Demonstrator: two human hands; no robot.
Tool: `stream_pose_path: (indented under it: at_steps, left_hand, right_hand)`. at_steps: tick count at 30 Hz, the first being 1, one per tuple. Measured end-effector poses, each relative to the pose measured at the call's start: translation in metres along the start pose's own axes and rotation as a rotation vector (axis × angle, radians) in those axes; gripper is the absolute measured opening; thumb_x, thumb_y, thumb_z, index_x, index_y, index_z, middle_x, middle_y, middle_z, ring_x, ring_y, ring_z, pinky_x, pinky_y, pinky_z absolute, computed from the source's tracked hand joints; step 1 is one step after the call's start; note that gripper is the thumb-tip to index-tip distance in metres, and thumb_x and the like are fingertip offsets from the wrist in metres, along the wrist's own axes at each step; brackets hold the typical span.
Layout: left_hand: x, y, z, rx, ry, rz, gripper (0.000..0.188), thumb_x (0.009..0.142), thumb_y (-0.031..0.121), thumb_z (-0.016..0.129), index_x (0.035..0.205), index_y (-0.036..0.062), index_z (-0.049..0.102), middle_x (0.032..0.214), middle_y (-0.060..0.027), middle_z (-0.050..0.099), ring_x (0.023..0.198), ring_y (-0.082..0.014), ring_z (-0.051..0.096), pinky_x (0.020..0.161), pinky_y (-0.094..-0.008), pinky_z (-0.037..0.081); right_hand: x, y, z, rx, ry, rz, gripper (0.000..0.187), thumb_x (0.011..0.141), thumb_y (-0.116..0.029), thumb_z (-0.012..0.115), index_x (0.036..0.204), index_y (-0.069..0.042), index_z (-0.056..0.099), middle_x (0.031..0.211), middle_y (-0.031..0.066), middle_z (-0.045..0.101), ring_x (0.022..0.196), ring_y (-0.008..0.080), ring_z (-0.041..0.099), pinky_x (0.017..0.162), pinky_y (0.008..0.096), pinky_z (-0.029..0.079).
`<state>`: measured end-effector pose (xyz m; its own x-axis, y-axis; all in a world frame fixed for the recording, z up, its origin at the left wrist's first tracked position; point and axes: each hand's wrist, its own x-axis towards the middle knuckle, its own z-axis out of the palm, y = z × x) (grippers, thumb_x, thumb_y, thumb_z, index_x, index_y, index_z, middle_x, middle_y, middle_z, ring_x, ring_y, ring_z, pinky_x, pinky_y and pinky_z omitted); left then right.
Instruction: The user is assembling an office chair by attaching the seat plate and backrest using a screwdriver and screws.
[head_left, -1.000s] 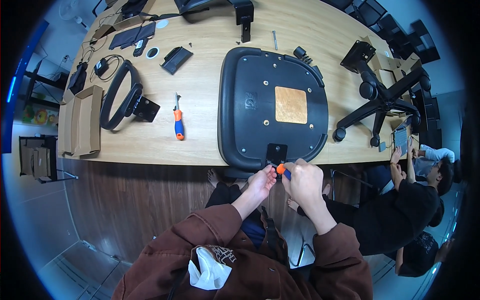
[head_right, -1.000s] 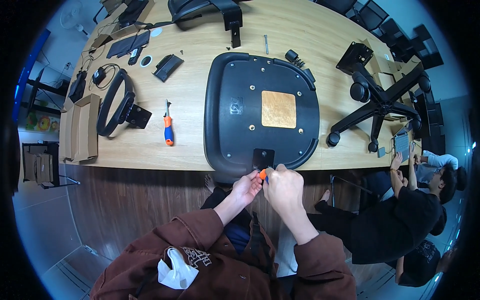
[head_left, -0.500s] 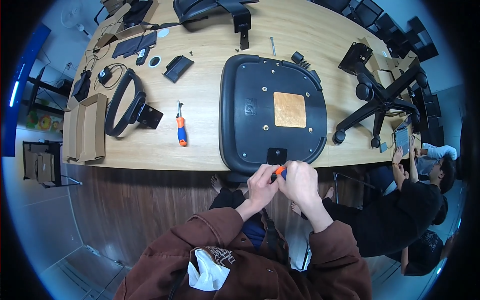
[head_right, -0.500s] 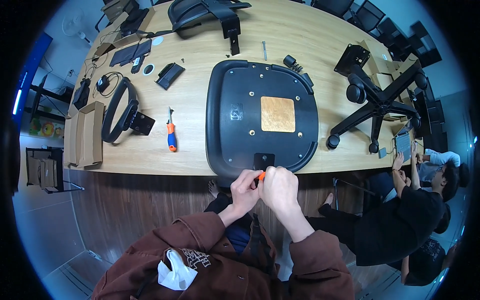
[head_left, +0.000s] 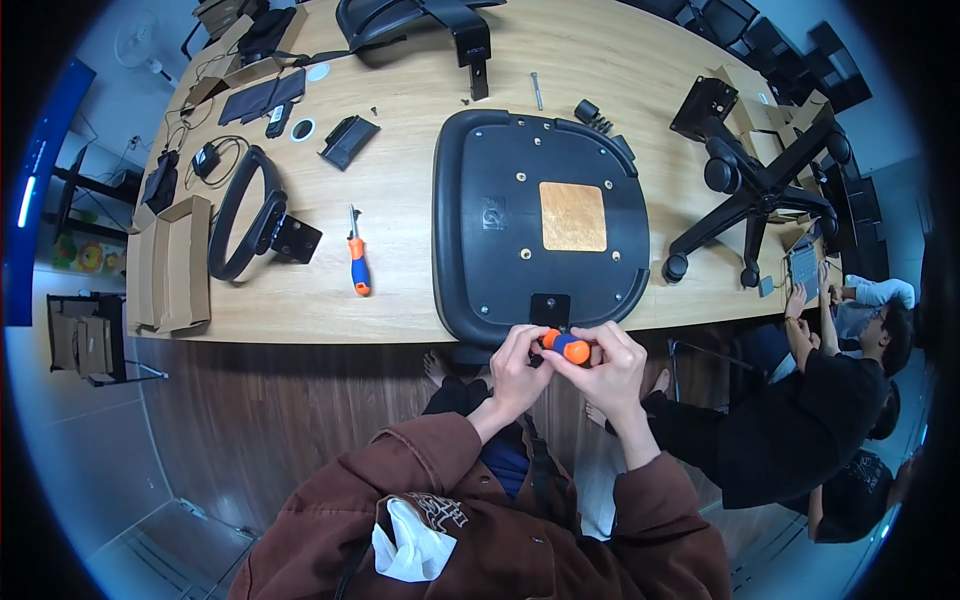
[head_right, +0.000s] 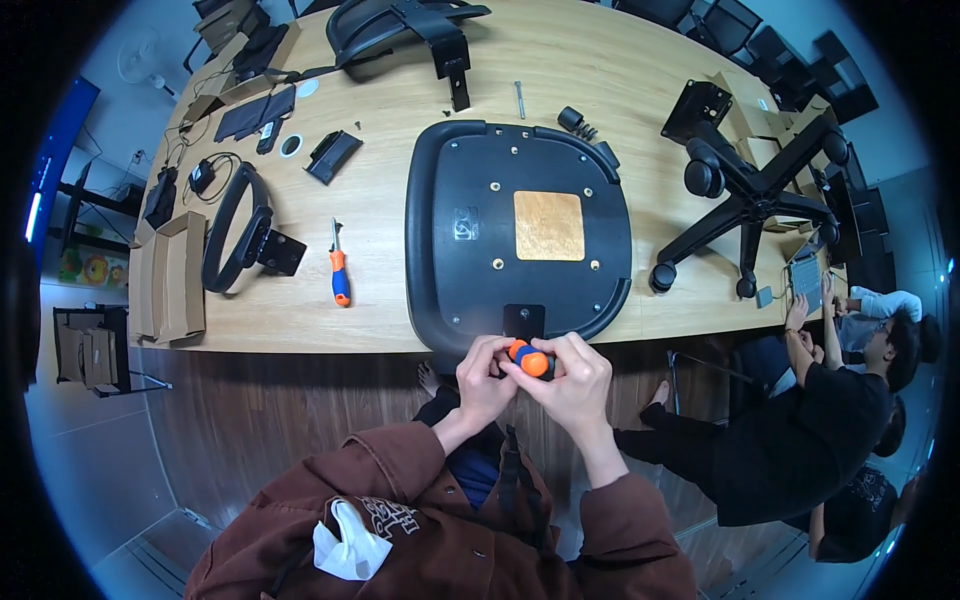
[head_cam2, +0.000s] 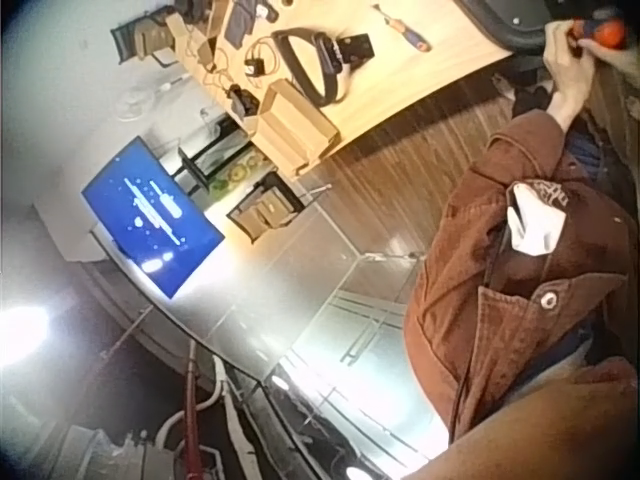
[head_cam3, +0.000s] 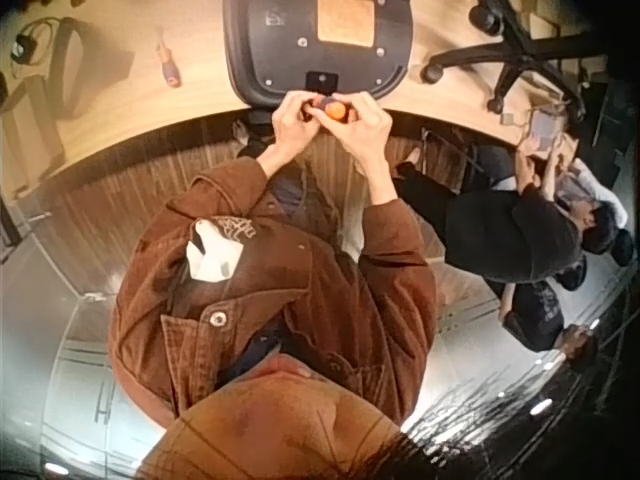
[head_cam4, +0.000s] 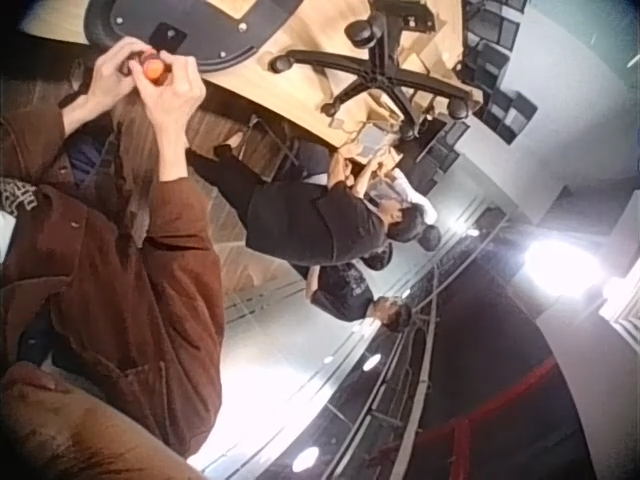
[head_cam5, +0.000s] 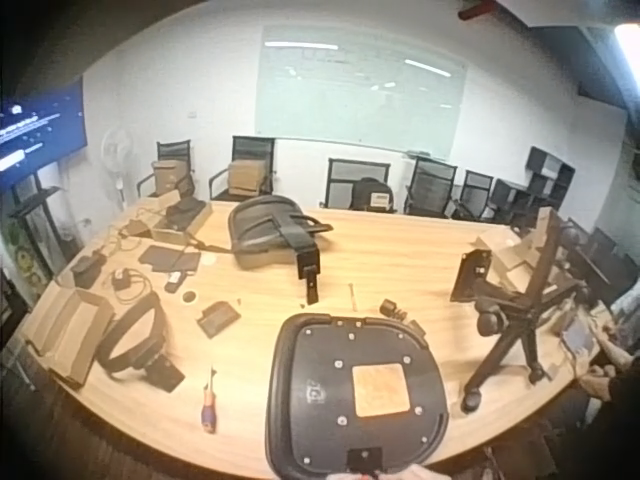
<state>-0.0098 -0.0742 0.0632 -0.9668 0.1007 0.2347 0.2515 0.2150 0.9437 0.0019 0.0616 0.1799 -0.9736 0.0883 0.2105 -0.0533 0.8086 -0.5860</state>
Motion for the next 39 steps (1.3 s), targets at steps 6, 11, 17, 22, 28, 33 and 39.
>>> stream_pose_path:
  at_steps: [6,11,17,22,28,33,39]
  left_hand:
    - [0.002,0.000,-0.006,0.001,-0.012,0.065,0.043,0.075,-0.004,0.079,0.116,0.0029,0.069,0.104,-0.0137,0.070,0.082,-0.0257,0.071,0.070,-0.0345,0.058]
    - [-0.016,0.007,0.001,-0.084,0.004,-0.228,0.036,0.083,0.001,0.081,0.116,-0.0007,0.066,0.099,-0.0101,0.069,0.079,-0.0196,0.068,0.066,-0.0303,0.056]
    - [-0.037,0.020,-0.003,-1.306,-0.370,-1.174,0.055,0.110,0.055,0.041,0.122,0.0070,0.065,0.100,-0.0019,0.067,0.086,-0.0125,0.066,0.071,-0.0286,0.051]
    - [-0.018,0.030,0.006,-1.497,-0.352,-1.218,0.047,0.111,0.052,0.040,0.128,0.0123,0.060,0.112,-0.0009,0.067,0.101,-0.0131,0.064,0.088,-0.0342,0.050]
    - [-0.021,0.008,0.009,-1.813,-0.391,-1.119,0.039,0.113,0.044,0.039,0.131,0.0143,0.056,0.122,-0.0024,0.066,0.114,-0.0155,0.064,0.104,-0.0380,0.049]
    - [-0.017,0.020,0.001,-1.710,-0.369,-1.176,0.044,0.111,0.053,0.039,0.132,0.0179,0.057,0.120,0.0029,0.064,0.104,-0.0087,0.061,0.088,-0.0298,0.047]
    - [-0.011,0.034,-0.004,-1.668,-0.320,-1.262,0.052,0.109,0.062,0.037,0.133,0.0192,0.055,0.120,0.0028,0.064,0.105,-0.0102,0.064,0.094,-0.0314,0.051]
  right_hand:
    - [0.011,-0.023,-0.011,0.072,-0.008,-0.059,0.039,0.075,-0.012,0.087,0.109,-0.002,0.071,0.098,0.0145,0.070,0.100,0.0339,0.067,0.090,0.0416,0.054]
    - [-0.007,-0.008,-0.011,0.183,-0.088,-0.100,0.034,0.077,0.003,0.080,0.110,-0.002,0.073,0.110,0.0161,0.074,0.101,0.0328,0.069,0.088,0.0398,0.056]
    - [-0.016,-0.010,-0.012,0.094,-0.044,-0.055,0.034,0.075,-0.001,0.084,0.108,-0.002,0.075,0.109,0.0171,0.076,0.096,0.0321,0.071,0.085,0.0381,0.057]
    - [-0.015,-0.020,-0.012,0.051,-0.088,-0.054,0.037,0.075,0.003,0.080,0.111,-0.002,0.074,0.112,0.0169,0.074,0.098,0.0324,0.069,0.086,0.0388,0.056]
    - [0.001,-0.026,-0.014,0.115,-0.149,0.019,0.041,0.077,0.008,0.074,0.117,0.000,0.071,0.114,0.0155,0.073,0.100,0.0325,0.068,0.088,0.0399,0.055]
    - [-0.009,-0.016,-0.003,0.145,-0.067,-0.053,0.040,0.072,0.000,0.085,0.109,0.000,0.071,0.106,0.0157,0.075,0.098,0.0295,0.071,0.087,0.0366,0.056]
    - [-0.019,-0.018,0.016,0.146,0.076,0.025,0.039,0.071,-0.004,0.090,0.105,0.002,0.070,0.099,0.0165,0.074,0.091,0.0270,0.070,0.082,0.0353,0.056]
